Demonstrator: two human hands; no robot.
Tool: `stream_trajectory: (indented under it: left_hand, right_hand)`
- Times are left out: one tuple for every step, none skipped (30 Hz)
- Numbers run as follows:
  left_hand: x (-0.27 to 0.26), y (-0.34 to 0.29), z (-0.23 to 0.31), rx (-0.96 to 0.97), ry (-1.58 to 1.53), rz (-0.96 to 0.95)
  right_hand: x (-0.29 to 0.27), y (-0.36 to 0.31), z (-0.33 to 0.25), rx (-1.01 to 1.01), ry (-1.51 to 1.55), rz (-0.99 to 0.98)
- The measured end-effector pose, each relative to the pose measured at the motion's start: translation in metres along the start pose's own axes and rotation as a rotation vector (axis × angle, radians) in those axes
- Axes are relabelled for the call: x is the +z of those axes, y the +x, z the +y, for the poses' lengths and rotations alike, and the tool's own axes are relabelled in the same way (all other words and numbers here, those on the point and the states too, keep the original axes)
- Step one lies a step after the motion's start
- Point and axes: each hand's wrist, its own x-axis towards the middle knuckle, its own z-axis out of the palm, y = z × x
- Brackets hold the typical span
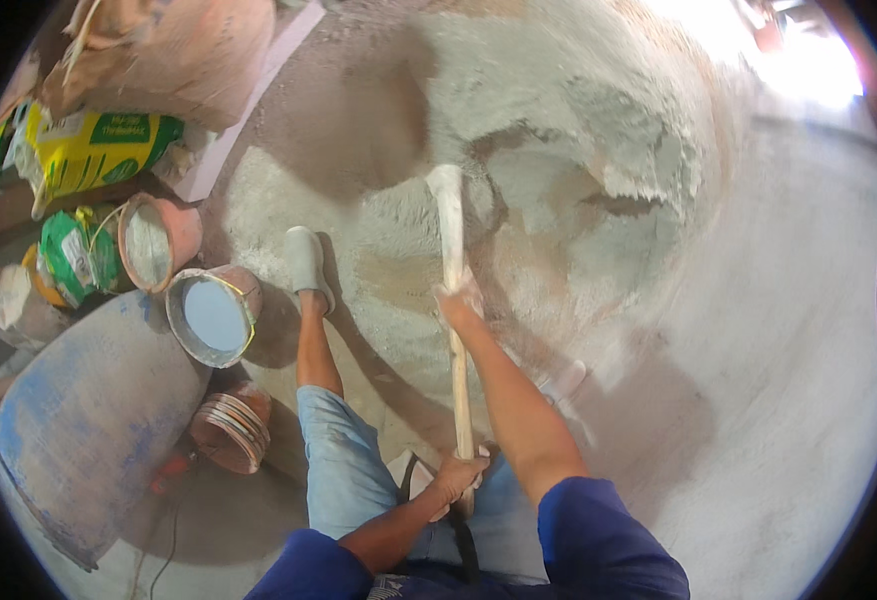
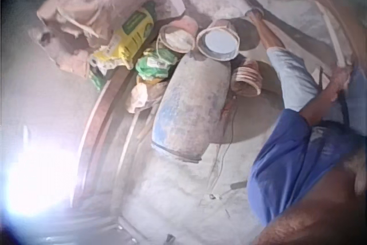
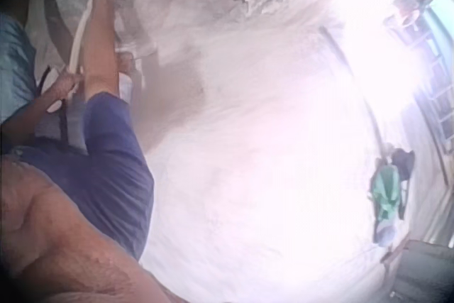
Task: The person scoops dry cement from a bag into a pile on the floor using a shovel, then mixes the pile with the shovel. The person also lifts a bucket filled with mixed material and walks toward a staircase.
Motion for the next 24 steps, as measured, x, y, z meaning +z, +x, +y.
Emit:
stream_trajectory:
  left_hand:
    - [-0.001,0.004,-0.027,-0.012,0.111,0.026]
    - [-0.007,0.009,-0.052,-0.087,0.207,0.043]
    - [-0.016,0.016,-0.076,-0.123,0.299,0.058]
    - [-0.025,0.023,-0.098,-0.159,0.403,0.075]
    - [-0.034,0.025,-0.119,-0.142,0.587,0.075]
    - [-0.045,0.026,-0.138,-0.125,0.787,0.077]
    - [-0.055,0.023,-0.153,-0.111,1.022,0.064]
    - [-0.063,0.017,-0.166,-0.152,0.969,0.024]
    - [-0.068,0.011,-0.174,-0.200,0.952,-0.029]
    - [-0.070,0.008,-0.175,-0.283,0.934,-0.056]
    - [-0.071,0.008,-0.169,-0.221,0.965,-0.029]
    - [-0.071,0.007,-0.157,-0.204,0.993,0.022]
    - [-0.068,0.009,-0.139,-0.189,1.011,0.073]
    - [-0.066,0.021,-0.111,-0.120,1.081,0.118]
    - [-0.065,0.034,-0.077,-0.053,1.149,0.162]
    - [-0.064,0.046,-0.040,0.064,1.177,0.211]
    - [-0.062,0.058,-0.002,0.252,1.165,0.234]
    - [-0.061,0.068,0.037,0.512,1.139,0.229]
    - [-0.054,0.076,0.071,0.583,1.151,0.285]
    - [-0.048,0.080,0.097,0.696,1.162,0.361]
    - [-0.044,0.078,0.112,0.592,1.147,0.355]
    - [-0.041,0.076,0.123,0.539,1.123,0.370]
    - [-0.038,0.073,0.123,0.537,1.090,0.395]
    - [-0.036,0.065,0.114,0.473,1.078,0.443]
  right_hand:
    - [-0.001,-0.015,0.023,0.070,0.078,0.024]
    - [0.000,-0.030,0.043,0.116,0.168,0.076]
    - [0.001,-0.047,0.061,0.084,0.285,0.106]
    - [0.002,-0.062,0.077,0.053,0.401,0.153]
    - [0.000,-0.079,0.092,0.189,0.518,0.074]
    - [-0.003,-0.098,0.104,0.302,0.638,0.007]
    - [-0.005,-0.118,0.112,0.352,0.676,0.011]
    - [-0.009,-0.137,0.118,0.382,0.711,0.020]
    - [-0.016,-0.154,0.122,0.412,0.818,0.012]
    - [-0.028,-0.168,0.123,0.437,0.924,0.005]
    - [-0.041,-0.175,0.122,0.511,0.984,0.026]
    - [-0.060,-0.177,0.120,0.389,1.082,0.060]
    - [-0.080,-0.179,0.116,0.361,1.106,0.144]
    - [-0.099,-0.173,0.108,0.356,1.220,0.273]
    - [-0.120,-0.160,0.099,0.336,1.317,0.417]
    - [-0.142,-0.146,0.089,0.275,1.375,0.440]
    - [-0.163,-0.126,0.077,0.088,1.457,0.405]
    - [-0.181,-0.099,0.065,0.051,1.492,0.401]
    - [-0.196,-0.069,0.052,0.055,1.541,0.414]
    - [-0.204,-0.039,0.039,0.071,1.484,0.449]
    - [-0.208,-0.010,0.029,0.084,1.396,0.511]
    - [-0.204,0.017,0.021,0.154,1.342,0.473]
    - [-0.191,0.032,0.022,0.145,1.290,0.396]
    - [-0.171,0.038,0.029,0.237,1.249,0.352]
